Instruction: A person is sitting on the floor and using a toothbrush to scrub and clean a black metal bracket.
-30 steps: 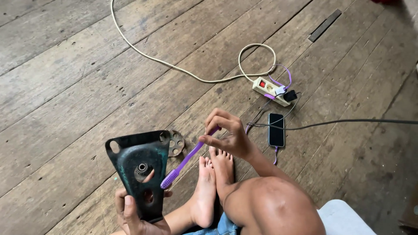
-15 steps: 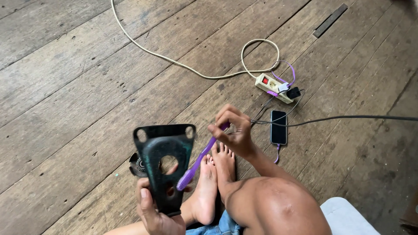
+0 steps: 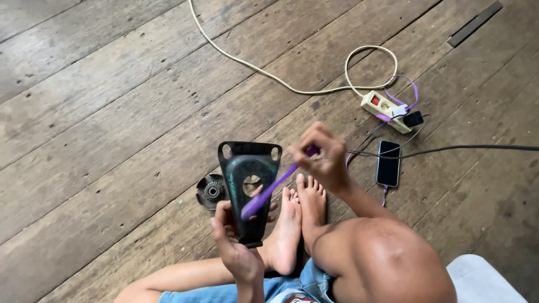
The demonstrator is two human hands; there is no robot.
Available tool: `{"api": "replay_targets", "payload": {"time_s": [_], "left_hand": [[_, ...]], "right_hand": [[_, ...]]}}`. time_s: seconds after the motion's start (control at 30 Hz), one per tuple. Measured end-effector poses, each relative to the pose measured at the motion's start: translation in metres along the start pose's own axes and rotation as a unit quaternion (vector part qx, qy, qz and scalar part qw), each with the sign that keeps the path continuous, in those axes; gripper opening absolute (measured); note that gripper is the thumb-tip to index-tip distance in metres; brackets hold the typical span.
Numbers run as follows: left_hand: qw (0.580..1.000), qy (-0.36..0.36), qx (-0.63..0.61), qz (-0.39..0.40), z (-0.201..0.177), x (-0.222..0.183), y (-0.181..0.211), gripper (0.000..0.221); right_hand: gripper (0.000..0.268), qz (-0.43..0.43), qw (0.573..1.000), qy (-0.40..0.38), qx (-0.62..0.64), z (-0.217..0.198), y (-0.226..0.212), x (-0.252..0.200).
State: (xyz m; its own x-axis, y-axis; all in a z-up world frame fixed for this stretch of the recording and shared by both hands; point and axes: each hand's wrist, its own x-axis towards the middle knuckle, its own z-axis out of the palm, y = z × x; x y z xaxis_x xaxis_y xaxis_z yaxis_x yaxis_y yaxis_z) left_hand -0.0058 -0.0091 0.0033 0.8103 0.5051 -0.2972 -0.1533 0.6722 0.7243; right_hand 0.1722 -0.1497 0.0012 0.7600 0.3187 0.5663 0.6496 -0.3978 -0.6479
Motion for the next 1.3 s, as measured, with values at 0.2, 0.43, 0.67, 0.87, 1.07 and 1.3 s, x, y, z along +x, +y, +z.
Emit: {"api": "replay_targets", "payload": {"time_s": [0.2,0.43,0.67,0.87,1.07,1.3], "left_hand": [[1.0,-0.011,0.012,0.014,-0.017,-0.006,0.002,0.06],[0.997,-0.025,0.06,0.035,-0.027,-0.018,0.021,0.077],[0.994,-0.088,0.039,0.058,-0.011,-0.003,0.034,0.075],[0.995,-0.084,0.016,0.045,0.006,-0.003,0.038,0.082],[0.993,-0.062,0.086,0.043,0.005,-0.002,0.02,0.087],[0.994,-0.1,0.036,0.022,0.02,0.002,0.012,0.084]], "right_hand": [[0.033,-0.061,0.996,-0.059,0.005,0.02,0.008,0.023],[0.029,-0.131,0.972,-0.182,0.062,0.017,-0.025,0.027],[0.033,-0.055,0.995,-0.065,-0.059,-0.017,-0.059,0.037],[0.028,0.028,0.999,-0.009,-0.028,-0.02,-0.052,0.036],[0.036,0.011,0.996,-0.085,0.034,-0.015,-0.051,0.014],[0.035,0.044,0.998,0.019,-0.027,-0.026,-0.035,0.015]]}}
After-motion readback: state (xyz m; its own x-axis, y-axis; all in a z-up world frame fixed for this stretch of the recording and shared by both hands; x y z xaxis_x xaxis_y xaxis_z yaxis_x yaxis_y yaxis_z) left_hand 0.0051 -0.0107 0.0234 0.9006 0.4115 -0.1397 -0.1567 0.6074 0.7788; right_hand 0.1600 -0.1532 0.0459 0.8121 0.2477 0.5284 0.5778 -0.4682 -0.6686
